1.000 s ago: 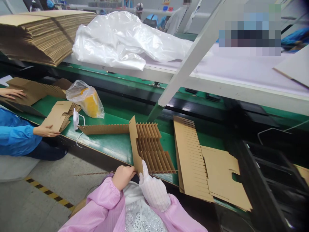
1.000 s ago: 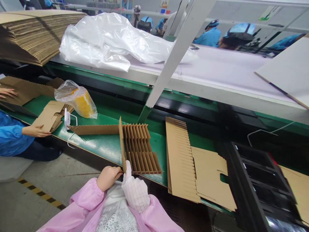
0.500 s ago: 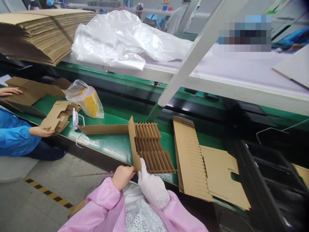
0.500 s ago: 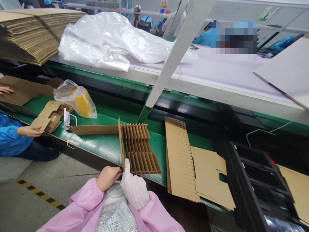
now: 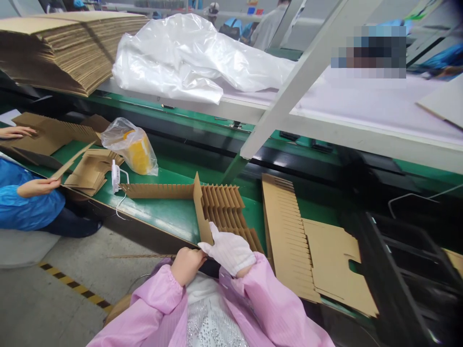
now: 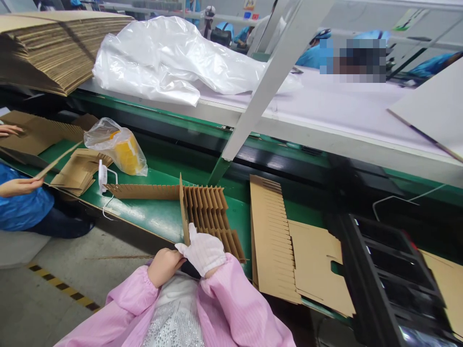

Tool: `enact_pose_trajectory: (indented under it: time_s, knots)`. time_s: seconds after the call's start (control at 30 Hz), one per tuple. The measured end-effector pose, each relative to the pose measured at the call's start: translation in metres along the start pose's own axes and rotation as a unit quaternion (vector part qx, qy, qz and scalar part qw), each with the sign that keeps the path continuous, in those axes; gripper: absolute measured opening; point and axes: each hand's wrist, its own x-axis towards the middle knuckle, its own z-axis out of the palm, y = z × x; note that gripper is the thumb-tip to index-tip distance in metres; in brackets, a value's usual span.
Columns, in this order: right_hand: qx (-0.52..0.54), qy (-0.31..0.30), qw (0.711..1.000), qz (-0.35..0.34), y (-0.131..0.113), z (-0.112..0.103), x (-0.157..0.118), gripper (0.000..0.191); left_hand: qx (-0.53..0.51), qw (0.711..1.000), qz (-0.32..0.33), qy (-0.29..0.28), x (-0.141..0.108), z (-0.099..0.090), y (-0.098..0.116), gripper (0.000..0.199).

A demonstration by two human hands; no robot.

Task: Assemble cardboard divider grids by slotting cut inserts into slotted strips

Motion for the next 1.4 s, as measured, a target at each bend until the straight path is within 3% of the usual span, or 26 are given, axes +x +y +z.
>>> enact_pose_trajectory:
  time_s: [0.17, 0.27, 0.6, 0.93, 1.23, 1.4]
  knots:
    - [-0.001, 0.014, 1.000, -0.028, 0.001, -0.042, 0.011, 0.077, -0.017, 1.000, -0.005, 0.011, -0.002, -0.001, 0.001, 0.021]
    - [-0.001, 0.002, 0.999, -0.046, -0.001, -0.052, 0.015, 0.068, -0.019, 1.000, -0.009, 0.011, -0.003, -0.001, 0.002, 0.023]
    - [0.016, -0.031, 0.999, 0.001, 0.000, -0.022, 0.002, 0.068, -0.040, 0.999, -0.013, 0.013, -0.007, 0.003, 0.000, 0.020]
    - [-0.020, -0.007, 0.999, -0.042, 0.013, -0.045, 0.003, 0.066, -0.025, 1.000, -0.002, 0.006, -0.004, -0.001, 0.002, 0.021]
    - [-0.052, -0.009, 0.992, -0.114, 0.015, -0.048, 0.009, 0.068, -0.029, 0.999, -0.022, -0.007, -0.001, -0.002, 0.005, 0.026]
    - [-0.086, -0.005, 0.990, -0.111, 0.005, -0.048, 0.010, 0.068, -0.032, 0.999, -0.034, -0.022, -0.002, -0.006, 0.006, 0.024]
